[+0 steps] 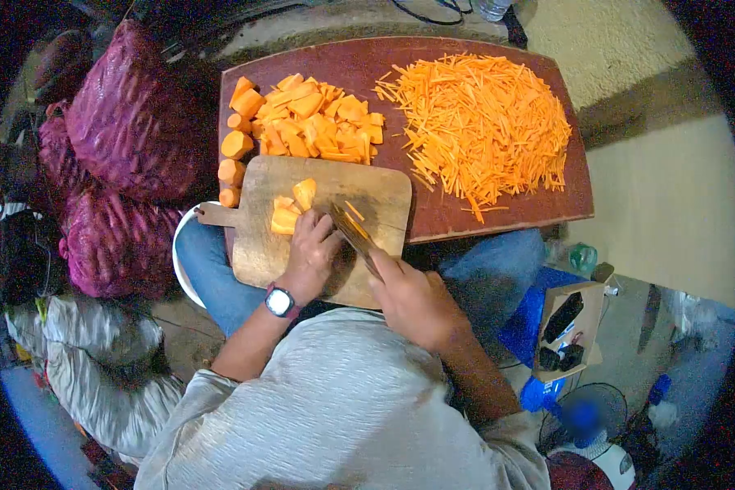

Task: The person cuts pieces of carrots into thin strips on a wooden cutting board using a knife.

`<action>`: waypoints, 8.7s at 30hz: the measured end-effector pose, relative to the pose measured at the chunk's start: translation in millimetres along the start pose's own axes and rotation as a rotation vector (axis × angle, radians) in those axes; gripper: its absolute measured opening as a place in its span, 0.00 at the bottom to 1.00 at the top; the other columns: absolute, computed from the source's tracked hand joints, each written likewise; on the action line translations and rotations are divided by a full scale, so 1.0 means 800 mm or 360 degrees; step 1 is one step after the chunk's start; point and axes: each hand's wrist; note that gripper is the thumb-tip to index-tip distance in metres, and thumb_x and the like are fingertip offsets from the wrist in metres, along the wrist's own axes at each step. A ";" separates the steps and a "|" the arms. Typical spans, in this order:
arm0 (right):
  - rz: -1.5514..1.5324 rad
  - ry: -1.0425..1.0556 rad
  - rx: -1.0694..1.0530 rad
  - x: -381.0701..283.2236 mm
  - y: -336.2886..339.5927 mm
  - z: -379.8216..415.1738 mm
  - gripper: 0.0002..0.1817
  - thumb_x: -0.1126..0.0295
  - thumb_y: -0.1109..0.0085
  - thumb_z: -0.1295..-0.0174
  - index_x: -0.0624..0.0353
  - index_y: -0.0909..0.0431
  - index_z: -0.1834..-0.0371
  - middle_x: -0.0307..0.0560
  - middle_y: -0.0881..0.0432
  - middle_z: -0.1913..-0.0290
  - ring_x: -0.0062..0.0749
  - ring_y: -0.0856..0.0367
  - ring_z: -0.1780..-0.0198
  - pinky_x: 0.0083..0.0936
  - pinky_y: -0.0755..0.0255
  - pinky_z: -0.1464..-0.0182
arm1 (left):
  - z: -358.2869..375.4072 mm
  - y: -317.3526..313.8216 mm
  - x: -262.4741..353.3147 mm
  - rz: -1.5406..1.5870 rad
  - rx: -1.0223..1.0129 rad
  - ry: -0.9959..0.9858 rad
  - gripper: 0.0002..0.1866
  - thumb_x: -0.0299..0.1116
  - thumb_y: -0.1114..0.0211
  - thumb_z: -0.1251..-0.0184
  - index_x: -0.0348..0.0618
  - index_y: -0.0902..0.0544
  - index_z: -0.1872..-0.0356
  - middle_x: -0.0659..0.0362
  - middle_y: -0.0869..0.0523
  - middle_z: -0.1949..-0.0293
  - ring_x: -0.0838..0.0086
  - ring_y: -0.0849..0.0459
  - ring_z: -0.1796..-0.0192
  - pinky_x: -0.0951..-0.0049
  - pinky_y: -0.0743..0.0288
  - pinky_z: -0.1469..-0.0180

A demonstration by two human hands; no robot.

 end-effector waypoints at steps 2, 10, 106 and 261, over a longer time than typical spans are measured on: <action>-0.0023 0.0017 0.0026 0.006 -0.007 0.002 0.20 0.67 0.40 0.19 0.60 0.25 0.29 0.68 0.12 0.45 0.71 0.12 0.44 0.57 0.17 0.47 | 0.005 -0.001 -0.001 0.0067 -0.0059 0.0027 0.19 0.26 0.35 0.37 0.35 0.09 0.45 0.52 0.16 0.48 0.53 0.22 0.47 0.53 0.28 0.40; 0.0036 0.0151 0.0075 0.005 -0.008 -0.005 0.23 0.66 0.40 0.20 0.59 0.28 0.26 0.68 0.11 0.47 0.71 0.10 0.49 0.61 0.15 0.50 | 0.001 -0.001 -0.003 0.0022 0.0042 -0.0046 0.19 0.27 0.33 0.38 0.34 0.09 0.47 0.52 0.17 0.51 0.54 0.21 0.47 0.54 0.26 0.41; -0.0501 0.0235 0.0418 0.050 0.001 -0.022 0.20 0.70 0.37 0.19 0.68 0.18 0.30 0.37 0.14 0.60 0.15 0.22 0.64 0.22 0.24 0.61 | -0.027 0.034 -0.038 0.0113 0.0012 0.0402 0.27 0.25 0.23 0.40 0.42 0.11 0.36 0.48 0.12 0.50 0.50 0.16 0.42 0.49 0.29 0.36; -0.0086 0.0008 0.0104 -0.012 -0.046 -0.011 0.18 0.65 0.41 0.21 0.65 0.24 0.35 0.75 0.12 0.57 0.77 0.12 0.52 0.65 0.19 0.52 | 0.033 0.018 0.002 0.0229 -0.0015 0.0050 0.29 0.24 0.21 0.53 0.33 0.12 0.43 0.47 0.17 0.45 0.46 0.21 0.39 0.49 0.24 0.37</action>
Point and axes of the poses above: each hand's wrist, its own z-axis away from the middle knuckle, its own y-axis out of the back of the hand, x = y × z
